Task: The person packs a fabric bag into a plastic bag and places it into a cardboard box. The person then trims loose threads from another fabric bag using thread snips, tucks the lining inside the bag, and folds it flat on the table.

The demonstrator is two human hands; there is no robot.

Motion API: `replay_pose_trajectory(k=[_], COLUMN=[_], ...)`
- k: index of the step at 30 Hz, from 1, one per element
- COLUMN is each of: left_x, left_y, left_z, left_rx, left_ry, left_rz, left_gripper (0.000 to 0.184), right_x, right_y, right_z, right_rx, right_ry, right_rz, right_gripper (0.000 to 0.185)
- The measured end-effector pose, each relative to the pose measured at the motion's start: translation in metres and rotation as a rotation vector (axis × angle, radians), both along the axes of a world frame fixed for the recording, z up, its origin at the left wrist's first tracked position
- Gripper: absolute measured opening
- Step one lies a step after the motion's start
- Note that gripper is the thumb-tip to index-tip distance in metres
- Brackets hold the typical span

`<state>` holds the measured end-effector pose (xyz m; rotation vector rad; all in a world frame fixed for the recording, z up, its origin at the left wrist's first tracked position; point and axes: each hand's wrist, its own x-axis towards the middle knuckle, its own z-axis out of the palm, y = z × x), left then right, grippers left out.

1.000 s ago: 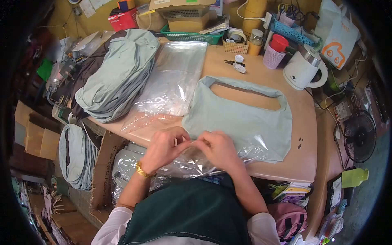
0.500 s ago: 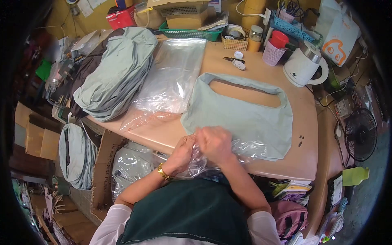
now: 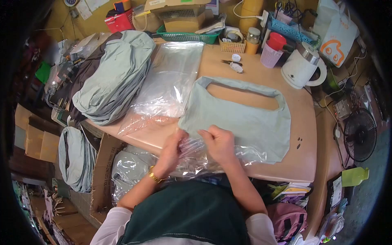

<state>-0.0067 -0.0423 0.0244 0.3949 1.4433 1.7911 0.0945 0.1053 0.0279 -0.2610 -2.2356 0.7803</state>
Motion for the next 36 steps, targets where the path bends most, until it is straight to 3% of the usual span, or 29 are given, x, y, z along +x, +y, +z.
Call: replay_pose_trajectory(k=[2,3,6,9,11,14,15,17,22,24,26,27,29,31,33,35,36], left_x=[-0.008,-0.009,-0.010,-0.014,-0.014,-0.005,0.000,0.003,0.007,0.004,0.001,0.000,-0.006,-0.014,-0.015,-0.011,-0.008], left_y=[-0.005,-0.007,-0.005,-0.011,-0.013,-0.001,0.004,0.004,-0.005,-0.005,-0.005,-0.005,-0.003,0.001,0.004,0.015,0.016], left_z=[0.023,0.032,0.030,0.015,0.010,0.011,0.015,0.019,0.032,0.028,0.028,0.029,0.034,0.042,0.046,0.042,0.041], left_rx=[0.046,0.079,0.118,0.143,0.150,0.044,0.151,0.259,0.114,0.065,0.012,-0.056,-0.130,0.066,0.083,0.215,0.201], left_ry=[0.136,0.265,0.240,0.238,0.229,0.414,0.414,0.413,0.075,0.102,0.128,0.276,0.418,1.428,1.458,1.705,1.733], left_rz=[-0.016,-0.037,0.072,0.059,0.016,0.070,0.094,0.116,-0.004,-0.119,-0.227,-0.212,-0.181,0.009,-0.036,-0.131,-0.197], left_gripper=[0.020,0.015,0.016,0.018,0.018,0.017,0.016,0.016,0.017,0.019,0.022,0.024,0.027,0.029,0.025,0.020,0.015], right_x=[0.009,0.011,0.015,0.024,0.027,0.021,0.021,0.024,0.024,0.022,0.016,0.016,0.016,0.015,0.017,0.021,0.020], right_y=[0.013,0.010,0.005,0.003,0.002,-0.011,-0.009,-0.002,-0.003,-0.003,-0.005,-0.006,-0.003,0.002,0.008,0.011,0.009], right_z=[-0.002,0.000,0.012,0.017,0.024,0.043,0.042,0.035,0.019,0.020,0.019,0.017,0.010,-0.011,-0.021,-0.026,-0.028], right_rx=[-0.739,-0.745,-0.569,-0.448,-0.149,-0.071,-0.071,-0.325,-0.268,-0.217,-0.071,-0.075,-0.740,-0.887,-1.035,-1.012,-1.014], right_ry=[-0.099,-0.103,-0.015,-0.176,-0.238,-0.126,-0.126,-0.286,-0.123,-0.110,0.111,0.108,0.171,0.228,0.280,0.119,0.109], right_rz=[0.137,0.137,0.164,-0.005,0.006,0.052,0.051,0.131,0.059,0.018,-0.054,-0.045,0.213,0.312,0.409,0.178,0.185], right_gripper=[0.022,0.022,0.017,0.010,0.009,0.014,0.014,0.018,0.016,0.016,0.019,0.019,0.021,0.022,0.022,0.022,0.022])
